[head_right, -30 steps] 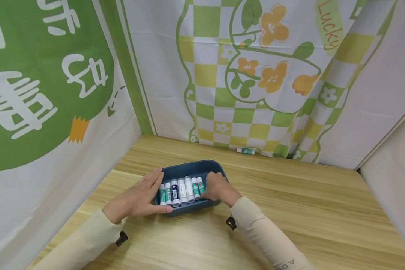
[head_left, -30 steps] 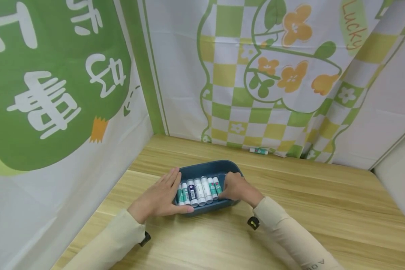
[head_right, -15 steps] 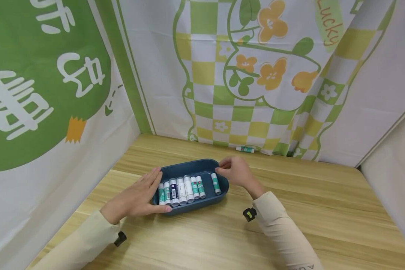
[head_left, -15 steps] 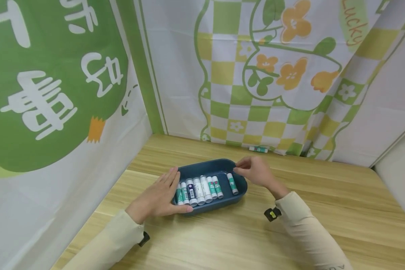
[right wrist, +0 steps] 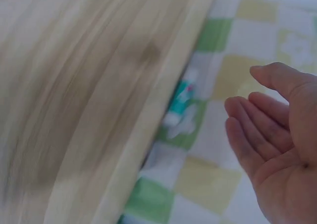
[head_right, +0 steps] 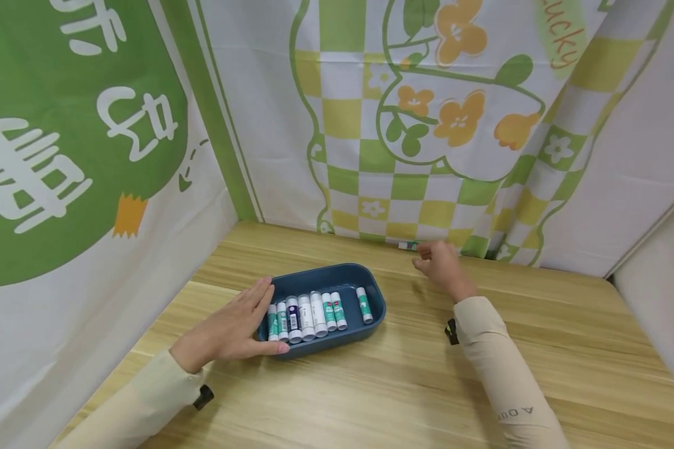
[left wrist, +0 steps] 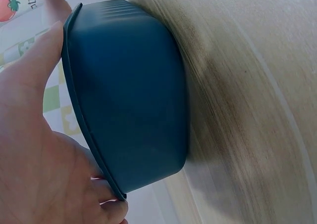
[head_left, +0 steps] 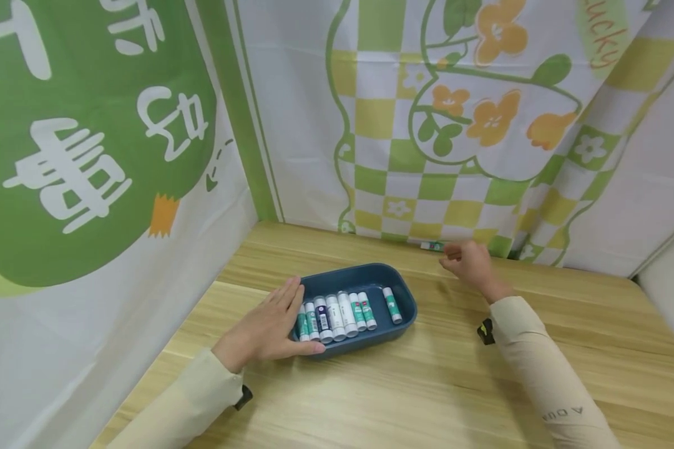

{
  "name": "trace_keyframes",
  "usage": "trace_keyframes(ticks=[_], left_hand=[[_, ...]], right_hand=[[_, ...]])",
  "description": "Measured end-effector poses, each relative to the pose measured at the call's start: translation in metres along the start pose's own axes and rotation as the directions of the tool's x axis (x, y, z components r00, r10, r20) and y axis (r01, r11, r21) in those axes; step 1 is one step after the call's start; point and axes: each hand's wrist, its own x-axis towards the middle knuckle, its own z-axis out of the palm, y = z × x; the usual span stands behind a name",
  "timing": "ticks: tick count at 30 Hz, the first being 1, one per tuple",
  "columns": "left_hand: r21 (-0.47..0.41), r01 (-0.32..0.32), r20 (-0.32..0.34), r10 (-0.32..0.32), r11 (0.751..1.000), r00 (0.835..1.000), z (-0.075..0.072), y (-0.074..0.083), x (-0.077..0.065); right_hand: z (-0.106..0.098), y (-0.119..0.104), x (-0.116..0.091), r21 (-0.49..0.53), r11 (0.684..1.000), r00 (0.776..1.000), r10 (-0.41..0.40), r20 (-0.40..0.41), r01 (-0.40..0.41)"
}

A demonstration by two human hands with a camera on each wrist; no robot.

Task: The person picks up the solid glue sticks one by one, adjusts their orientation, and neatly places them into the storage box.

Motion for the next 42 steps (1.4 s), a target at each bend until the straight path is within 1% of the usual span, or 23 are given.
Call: trace_keyframes(ticks=[4, 7, 12, 15, 20, 23, 29, 35, 42], left_hand=[[-0.007, 0.003, 0.006, -0.003, 1.0, 1.0, 0.0, 0.0, 0.0], [-0.008, 0.005, 0.01, -0.005, 1.0, 1.0, 0.001, 0.0, 0.0], [-0.003, 0.011, 0.017, -0.011, 1.0, 1.0, 0.0, 0.0, 0.0], [0.003, 0.009, 0.015, -0.009, 1.0, 1.0, 0.001, -0.001, 0.0], [0.006, 0.005, 0.017, -0.005, 1.0, 1.0, 0.0, -0.001, -0.001], [0.009, 0.003, 0.021, -0.004, 1.0, 1.0, 0.0, -0.001, -0.001], [0.033, 0.007, 0.016, -0.007, 0.999, 1.0, -0.003, -0.001, 0.0], [0.055, 0.005, 0.031, -0.007, 0.998, 0.999, -0.006, 0.001, -0.001], [0.061, 0.006, 0.033, -0.008, 0.998, 0.999, -0.005, 0.001, -0.001]], right_hand=[[0.001, 0.021, 0.009, -0.054, 0.999, 1.0, 0.006, -0.021, -0.007], [0.004, 0.031, 0.013, -0.075, 0.997, 1.0, 0.023, -0.008, -0.024], [0.012, 0.041, 0.019, -0.079, 0.994, 0.992, 0.085, 0.089, -0.078], [0.017, 0.045, 0.024, -0.111, 0.991, 0.992, 0.084, 0.098, -0.073], [0.026, 0.055, 0.035, -0.178, 0.983, 0.996, 0.048, 0.07, -0.035], [0.03, 0.059, 0.039, -0.206, 0.978, 0.996, 0.053, 0.074, -0.037], [0.033, 0.059, 0.042, -0.222, 0.97, 0.992, 0.113, 0.062, -0.097], [0.033, 0.058, 0.047, -0.285, 0.956, 0.994, 0.094, 0.052, -0.075], [0.035, 0.059, 0.052, -0.283, 0.954, 0.988, 0.125, 0.09, -0.095]])
